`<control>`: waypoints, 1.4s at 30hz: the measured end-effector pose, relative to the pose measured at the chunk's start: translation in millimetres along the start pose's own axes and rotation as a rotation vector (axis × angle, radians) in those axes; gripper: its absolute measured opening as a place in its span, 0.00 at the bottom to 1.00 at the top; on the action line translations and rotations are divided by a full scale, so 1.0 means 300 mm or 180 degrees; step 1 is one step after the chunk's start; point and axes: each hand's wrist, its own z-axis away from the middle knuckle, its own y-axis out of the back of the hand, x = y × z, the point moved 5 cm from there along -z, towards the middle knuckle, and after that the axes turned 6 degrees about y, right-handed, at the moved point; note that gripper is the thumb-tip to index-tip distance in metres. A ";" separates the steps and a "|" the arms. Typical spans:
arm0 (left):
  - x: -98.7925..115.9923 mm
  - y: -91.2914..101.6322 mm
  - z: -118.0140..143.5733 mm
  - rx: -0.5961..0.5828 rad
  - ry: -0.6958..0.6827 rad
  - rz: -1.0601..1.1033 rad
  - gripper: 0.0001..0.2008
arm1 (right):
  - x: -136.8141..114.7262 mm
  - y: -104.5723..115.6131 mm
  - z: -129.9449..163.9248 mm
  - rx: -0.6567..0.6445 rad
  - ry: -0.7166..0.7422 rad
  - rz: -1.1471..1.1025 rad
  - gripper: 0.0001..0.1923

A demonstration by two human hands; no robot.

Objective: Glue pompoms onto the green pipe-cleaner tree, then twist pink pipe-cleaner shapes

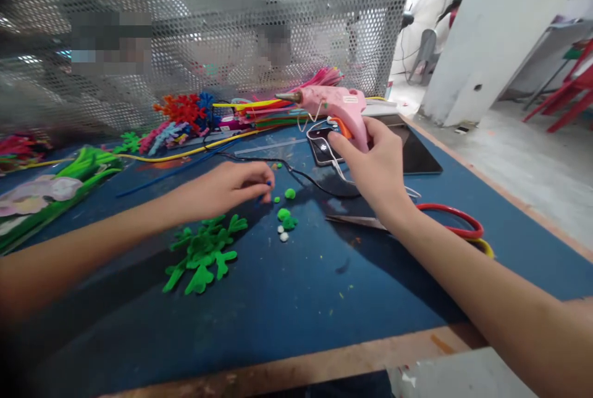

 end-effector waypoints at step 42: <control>-0.072 -0.011 0.157 0.0767 0.0960 0.2263 0.11 | -0.035 -0.003 0.019 0.0006 0.0283 0.0499 0.10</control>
